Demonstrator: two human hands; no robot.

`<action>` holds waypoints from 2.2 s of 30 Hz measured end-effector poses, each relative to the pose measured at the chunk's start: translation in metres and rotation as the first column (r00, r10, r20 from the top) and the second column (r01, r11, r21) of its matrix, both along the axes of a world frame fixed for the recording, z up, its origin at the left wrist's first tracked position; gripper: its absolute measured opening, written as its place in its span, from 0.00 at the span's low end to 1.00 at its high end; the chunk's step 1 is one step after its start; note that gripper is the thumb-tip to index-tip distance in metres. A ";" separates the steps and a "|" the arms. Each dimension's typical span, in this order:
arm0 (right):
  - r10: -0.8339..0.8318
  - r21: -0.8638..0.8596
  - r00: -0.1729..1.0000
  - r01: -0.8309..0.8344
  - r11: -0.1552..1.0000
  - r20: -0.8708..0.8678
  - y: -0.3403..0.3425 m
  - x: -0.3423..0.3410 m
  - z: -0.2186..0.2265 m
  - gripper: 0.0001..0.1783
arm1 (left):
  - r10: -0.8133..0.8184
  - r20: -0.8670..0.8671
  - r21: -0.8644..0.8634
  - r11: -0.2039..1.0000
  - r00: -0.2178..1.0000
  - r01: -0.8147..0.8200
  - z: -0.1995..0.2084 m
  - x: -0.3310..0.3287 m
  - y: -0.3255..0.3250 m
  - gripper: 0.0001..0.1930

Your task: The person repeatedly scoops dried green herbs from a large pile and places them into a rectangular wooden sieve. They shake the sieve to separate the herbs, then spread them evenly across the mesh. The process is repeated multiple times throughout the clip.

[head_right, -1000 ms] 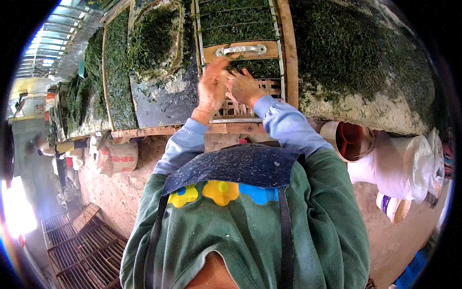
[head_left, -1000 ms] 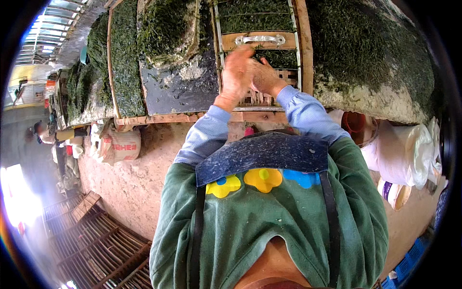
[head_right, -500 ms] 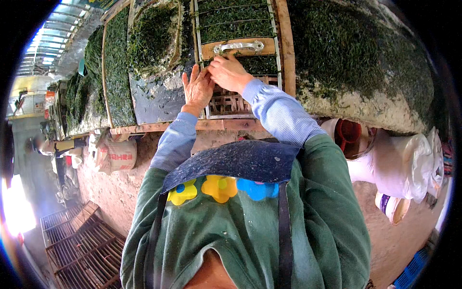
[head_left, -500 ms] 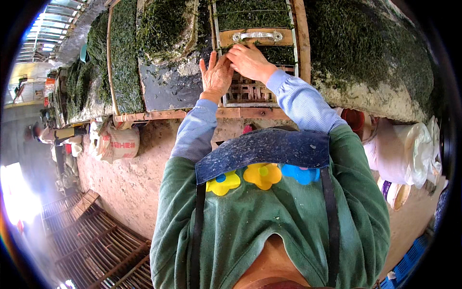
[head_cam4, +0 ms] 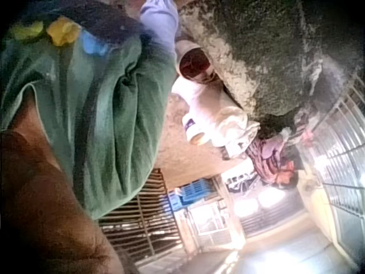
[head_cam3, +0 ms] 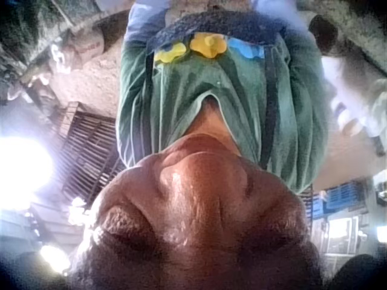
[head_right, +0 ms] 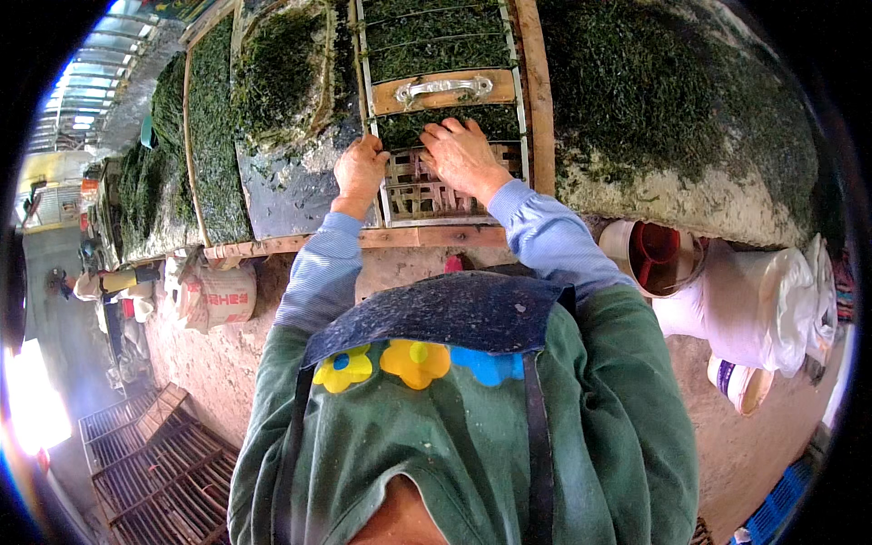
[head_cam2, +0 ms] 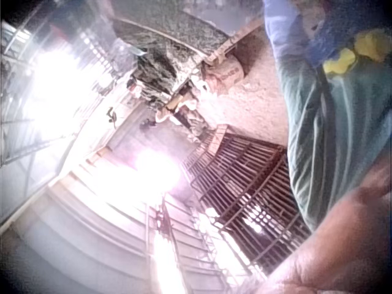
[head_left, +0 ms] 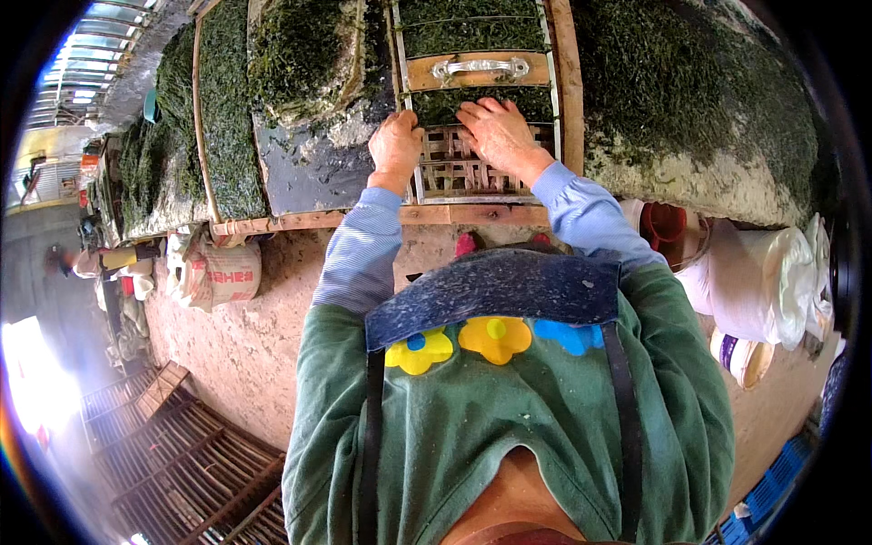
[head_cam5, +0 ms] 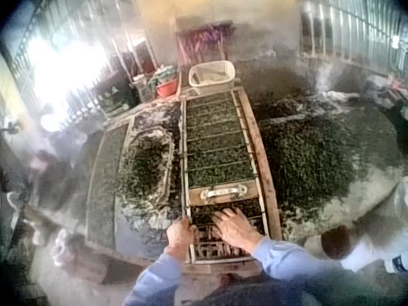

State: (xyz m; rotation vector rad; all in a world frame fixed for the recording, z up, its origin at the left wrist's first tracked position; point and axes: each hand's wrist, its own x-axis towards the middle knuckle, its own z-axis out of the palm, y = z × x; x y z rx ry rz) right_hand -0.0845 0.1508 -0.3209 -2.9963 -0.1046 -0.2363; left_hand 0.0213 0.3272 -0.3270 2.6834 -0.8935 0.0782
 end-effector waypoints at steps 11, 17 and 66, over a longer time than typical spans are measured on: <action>0.057 0.129 0.973 -0.088 0.988 0.223 -0.019 0.026 -0.009 0.13 | -0.171 -0.105 -0.293 0.947 0.980 0.134 0.032 0.008 -0.035 0.13; 0.016 0.035 0.964 -0.026 0.999 0.265 -0.004 0.022 0.005 0.21 | -0.167 0.295 0.298 0.952 0.941 0.075 -0.009 -0.009 -0.011 0.17; -0.288 0.217 0.804 0.201 0.955 0.520 -0.135 -0.041 -0.002 0.30 | -0.306 0.262 0.054 0.952 0.915 0.303 -0.006 0.031 -0.069 0.28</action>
